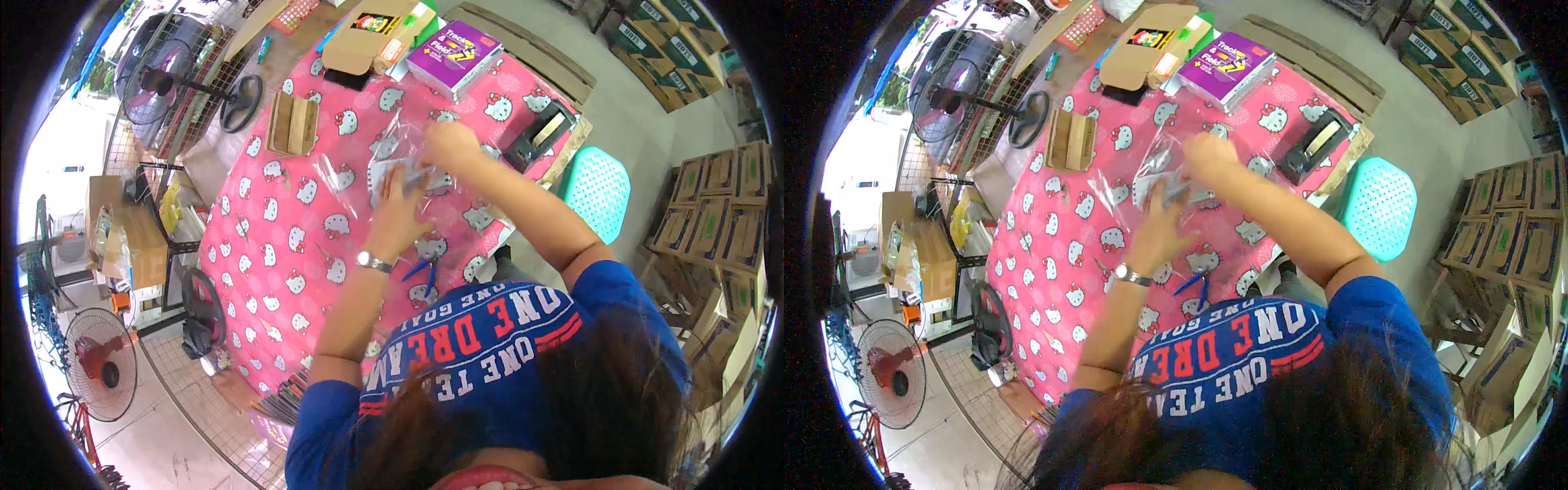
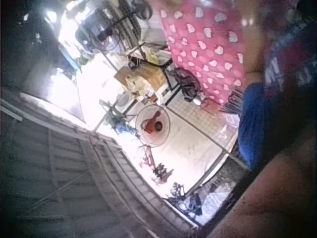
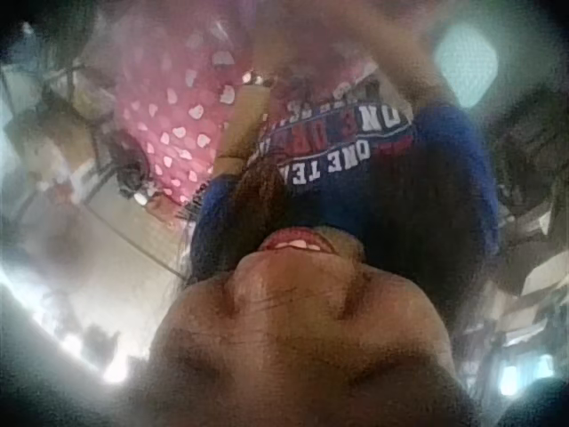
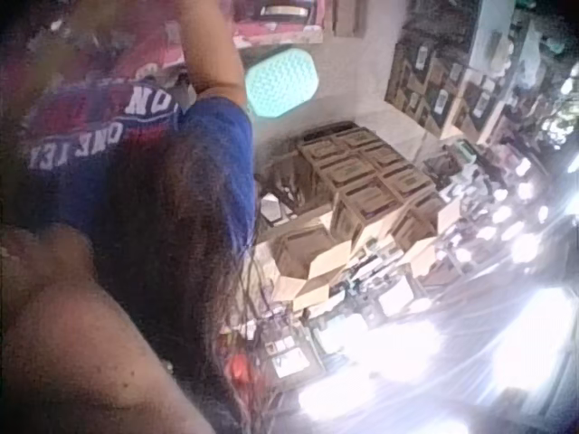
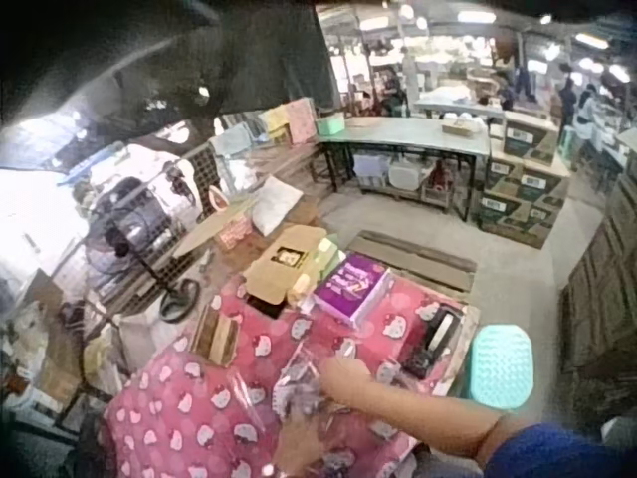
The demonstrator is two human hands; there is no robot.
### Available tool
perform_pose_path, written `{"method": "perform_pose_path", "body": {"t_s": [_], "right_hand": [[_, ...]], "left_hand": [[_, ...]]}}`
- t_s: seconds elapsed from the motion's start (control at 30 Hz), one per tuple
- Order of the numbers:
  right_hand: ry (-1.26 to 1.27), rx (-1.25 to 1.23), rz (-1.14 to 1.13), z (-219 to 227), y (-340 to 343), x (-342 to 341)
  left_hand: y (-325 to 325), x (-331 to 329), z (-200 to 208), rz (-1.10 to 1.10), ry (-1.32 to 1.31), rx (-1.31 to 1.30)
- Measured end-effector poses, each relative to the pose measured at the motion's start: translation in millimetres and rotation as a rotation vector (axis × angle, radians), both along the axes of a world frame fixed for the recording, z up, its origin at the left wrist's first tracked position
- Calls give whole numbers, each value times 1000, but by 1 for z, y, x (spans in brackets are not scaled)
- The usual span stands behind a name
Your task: The person sorts several notebooks with various cover designs on a table, places them into clear plastic bags one by one, and uses a tape dispenser to seal each bag.
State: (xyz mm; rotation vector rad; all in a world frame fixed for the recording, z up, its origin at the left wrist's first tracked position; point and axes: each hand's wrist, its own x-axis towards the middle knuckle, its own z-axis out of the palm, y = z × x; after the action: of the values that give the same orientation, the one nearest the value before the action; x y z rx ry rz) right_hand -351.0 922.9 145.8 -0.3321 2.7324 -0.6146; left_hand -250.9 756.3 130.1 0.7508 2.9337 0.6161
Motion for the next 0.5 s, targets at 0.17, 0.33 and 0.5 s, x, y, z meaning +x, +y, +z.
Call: {"method": "perform_pose_path", "body": {"t_s": [0.17,0.33,0.5], "right_hand": [[-22,-372,-174,-49,30,-19],[174,-669,122,-35,9,-3],[295,-850,159,-21,17,10]], "left_hand": [[-35,-46,39,-282,115,-255],[-61,-104,31,-53,-108,544],[-74,-122,-25,46,-868,535]]}}
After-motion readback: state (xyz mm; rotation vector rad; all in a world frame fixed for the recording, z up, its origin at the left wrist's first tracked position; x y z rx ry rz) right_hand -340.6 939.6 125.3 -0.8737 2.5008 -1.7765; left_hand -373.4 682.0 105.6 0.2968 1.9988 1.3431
